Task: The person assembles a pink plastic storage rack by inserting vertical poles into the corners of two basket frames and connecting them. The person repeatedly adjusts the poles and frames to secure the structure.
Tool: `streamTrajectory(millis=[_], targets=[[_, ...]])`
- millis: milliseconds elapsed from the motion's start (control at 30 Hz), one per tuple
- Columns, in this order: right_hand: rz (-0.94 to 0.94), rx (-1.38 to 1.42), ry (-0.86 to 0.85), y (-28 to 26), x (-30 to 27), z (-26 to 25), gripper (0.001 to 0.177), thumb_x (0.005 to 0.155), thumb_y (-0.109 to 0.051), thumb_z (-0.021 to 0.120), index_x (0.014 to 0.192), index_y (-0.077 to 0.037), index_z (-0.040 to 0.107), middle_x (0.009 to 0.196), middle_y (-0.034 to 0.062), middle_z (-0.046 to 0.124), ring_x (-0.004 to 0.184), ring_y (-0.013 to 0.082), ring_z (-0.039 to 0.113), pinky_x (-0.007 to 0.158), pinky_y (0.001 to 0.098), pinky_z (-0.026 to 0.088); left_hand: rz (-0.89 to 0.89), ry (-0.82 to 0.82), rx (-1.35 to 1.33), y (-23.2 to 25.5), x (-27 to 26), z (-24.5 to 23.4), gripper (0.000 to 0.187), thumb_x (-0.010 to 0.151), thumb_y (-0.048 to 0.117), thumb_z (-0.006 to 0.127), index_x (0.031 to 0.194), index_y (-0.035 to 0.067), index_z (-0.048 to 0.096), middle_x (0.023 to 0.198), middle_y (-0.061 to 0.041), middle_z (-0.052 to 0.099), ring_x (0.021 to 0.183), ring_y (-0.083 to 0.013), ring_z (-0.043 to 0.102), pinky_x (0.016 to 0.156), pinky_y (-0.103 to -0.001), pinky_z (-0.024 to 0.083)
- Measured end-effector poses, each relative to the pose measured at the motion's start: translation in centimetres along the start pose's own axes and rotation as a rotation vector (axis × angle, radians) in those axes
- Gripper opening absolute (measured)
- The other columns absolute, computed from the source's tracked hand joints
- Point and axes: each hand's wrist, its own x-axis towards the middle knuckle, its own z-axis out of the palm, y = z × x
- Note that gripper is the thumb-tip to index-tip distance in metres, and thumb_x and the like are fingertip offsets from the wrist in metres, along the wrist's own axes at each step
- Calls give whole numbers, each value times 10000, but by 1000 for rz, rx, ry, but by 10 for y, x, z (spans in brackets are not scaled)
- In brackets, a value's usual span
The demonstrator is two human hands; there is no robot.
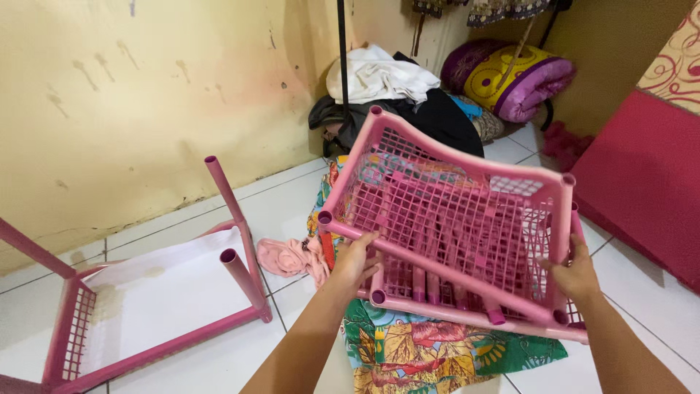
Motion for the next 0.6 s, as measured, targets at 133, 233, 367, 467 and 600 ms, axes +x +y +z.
streamTrajectory(millis=[133,233,367,467,600], targets=[[128,-17,-47,-4,-12,-2,824,715,-4,894,1450,74,530,1257,248,740,1131,355,721,997,481,577,22,1,40,4,-18,4,863,842,316,795,1533,179,295,1415,-179,593,1182,-381,686,1064,-514,563],[234,-165,-52,-10,-25,-4,835,750,-50,916,1474,37,510,1259,235,730,1150,351,711,1011,491,567,47,-31,59,3,-28,1,885,837,303,775,1550,206,261,1430,-162,599,1198,-367,686,1071,-518,554],[280,-234,-42,-25,-39,-9,992,704,-90,941,1541,7,418,1312,282,701,1189,404,706,1041,514,566,27,-26,92,6,-33,-5,966,854,294,773,1608,228,172,1498,-163,526,1275,-372,625,1100,-519,519],[325,-284,16,-31,-39,-9,1212,701,-158,959,1678,-36,253,1469,331,527,1287,493,616,1077,544,536,52,-18,119,4,-33,-9,1008,831,308,768,1632,162,172,1516,-191,557,1281,-380,663,1055,-519,553],[370,-371,72,-33,-34,-8,1367,700,-295,982,1769,-133,145,1609,317,323,1434,546,446,1165,602,443,88,54,239,6,-39,-16,1208,836,323,803,1667,154,-57,1624,-88,436,1367,-294,558,1044,-516,551]])
